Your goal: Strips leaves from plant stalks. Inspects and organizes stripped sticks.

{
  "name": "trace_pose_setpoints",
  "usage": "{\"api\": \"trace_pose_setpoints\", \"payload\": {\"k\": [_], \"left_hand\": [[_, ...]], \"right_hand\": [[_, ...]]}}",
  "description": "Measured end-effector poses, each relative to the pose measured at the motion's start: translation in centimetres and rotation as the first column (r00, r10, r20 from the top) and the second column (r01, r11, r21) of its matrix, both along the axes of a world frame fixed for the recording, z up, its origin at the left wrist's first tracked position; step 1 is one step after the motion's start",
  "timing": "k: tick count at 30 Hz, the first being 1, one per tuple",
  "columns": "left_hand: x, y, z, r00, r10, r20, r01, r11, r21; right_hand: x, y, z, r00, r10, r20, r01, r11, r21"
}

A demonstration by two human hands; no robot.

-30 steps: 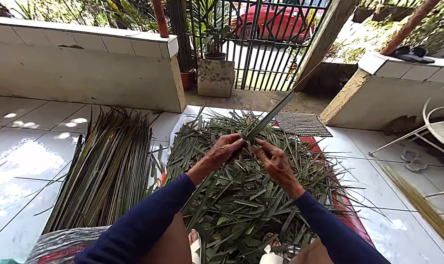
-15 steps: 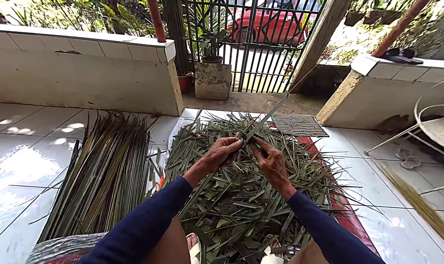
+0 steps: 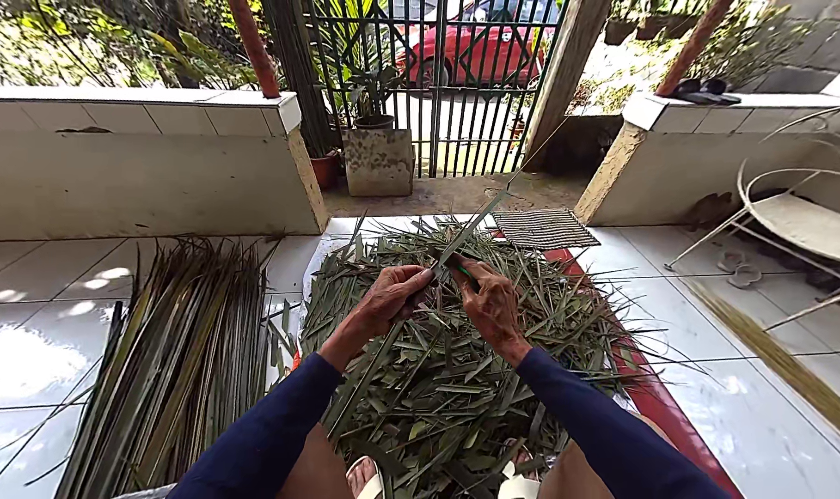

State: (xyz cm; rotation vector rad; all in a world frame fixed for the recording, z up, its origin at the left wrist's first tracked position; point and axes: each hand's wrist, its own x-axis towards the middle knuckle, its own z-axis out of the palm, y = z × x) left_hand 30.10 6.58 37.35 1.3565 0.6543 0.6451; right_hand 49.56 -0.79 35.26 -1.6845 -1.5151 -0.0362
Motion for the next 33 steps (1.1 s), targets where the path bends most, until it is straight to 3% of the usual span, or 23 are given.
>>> {"api": "trace_pose_setpoints", "payload": {"k": [6,19,27,30,33], "left_hand": [[-0.4,-0.1,0.3,0.999,0.026,-0.023,-0.026,1.0,-0.007],[-2.4,-0.5,0.1,0.991,-0.07,-0.111,0.073,0.997,0.022],[-3.8,-0.3,-0.6,0.973,-0.147,-0.18,0.146,0.989,-0.017],[-3.8,-0.2,-0.5,0.974,-0.14,-0.177,0.122,0.987,-0.108],[-3.5,0.2,-0.4,0.98,-0.173,-0.099,0.15,0.967,-0.205]], "right_hand": [[-0.7,0.5,0.0,0.997,-0.065,0.047,0.064,0.998,0.016],[4.8,2.1,1.8,0.966,-0.04,-0.254,0.052,0.998,0.04],[11.0,3.5,1.5,0.894,-0.177,-0.411,0.227,0.971,0.075],[9.3,1.7,1.5,0.931,-0.05,-0.362,0.1,0.988,0.12],[5.3,0.6,1.2,0.936,0.115,-0.332,-0.102,0.993,0.058]]}}
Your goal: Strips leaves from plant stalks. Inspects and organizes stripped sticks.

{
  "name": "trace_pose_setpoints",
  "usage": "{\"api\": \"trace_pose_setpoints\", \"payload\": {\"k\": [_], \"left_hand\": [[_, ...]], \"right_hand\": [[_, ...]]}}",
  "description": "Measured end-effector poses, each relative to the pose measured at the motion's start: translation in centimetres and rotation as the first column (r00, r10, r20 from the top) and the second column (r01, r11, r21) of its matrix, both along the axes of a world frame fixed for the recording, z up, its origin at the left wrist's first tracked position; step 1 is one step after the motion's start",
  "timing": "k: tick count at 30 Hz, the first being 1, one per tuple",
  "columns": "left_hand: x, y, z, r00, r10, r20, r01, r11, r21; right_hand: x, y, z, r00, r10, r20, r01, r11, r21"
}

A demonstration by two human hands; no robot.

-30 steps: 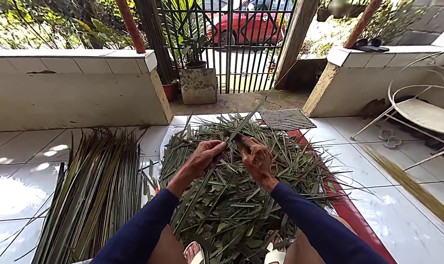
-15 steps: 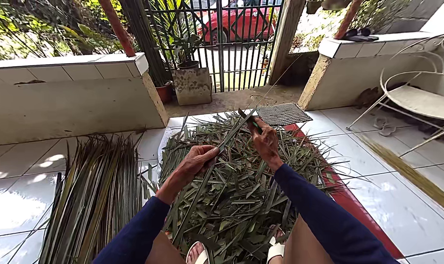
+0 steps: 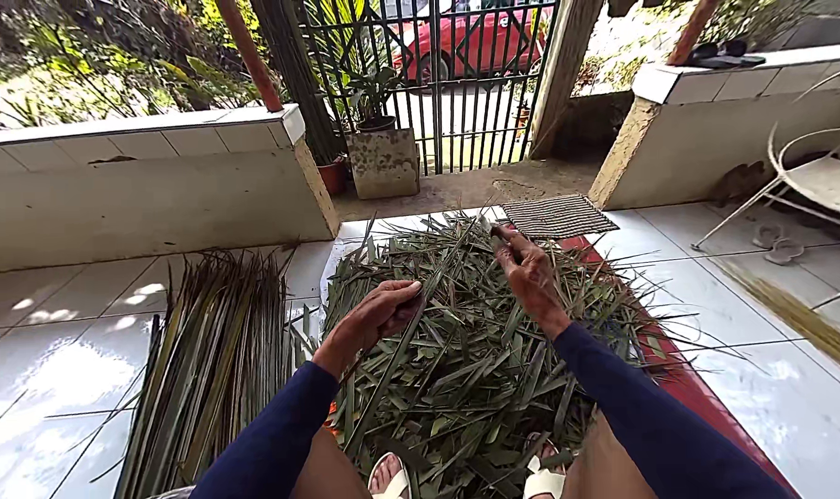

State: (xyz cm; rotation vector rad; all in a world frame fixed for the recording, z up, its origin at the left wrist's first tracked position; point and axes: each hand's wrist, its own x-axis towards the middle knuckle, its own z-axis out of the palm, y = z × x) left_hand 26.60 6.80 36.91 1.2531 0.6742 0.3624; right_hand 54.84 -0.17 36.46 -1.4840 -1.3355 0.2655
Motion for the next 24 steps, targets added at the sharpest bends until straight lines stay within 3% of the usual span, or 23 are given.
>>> {"api": "trace_pose_setpoints", "payload": {"k": [4,8,17,24], "left_hand": [[0.2,0.9,0.0,0.997,-0.015,0.082,0.022,0.996,-0.089],[0.7,0.8,0.2,0.991,-0.071,0.116,0.085,0.988,-0.129],[1.1,0.5,0.3,0.973,-0.137,0.188,0.169,0.972,-0.166],[0.9,0.2,0.0,0.97,-0.187,0.153,0.21,0.965,-0.155]], "right_hand": [[-3.8,-0.6,-1.8,0.978,0.201,0.053,-0.196,0.977,-0.088],[-4.7,-0.7,-2.9,0.963,0.252,0.095,-0.245,0.966,-0.083],[-4.7,-0.7,-2.3,0.973,0.152,0.173,-0.145,0.988,-0.053],[-3.8,-0.2,-1.2,0.995,0.024,0.098,-0.027,0.999,0.029]]}}
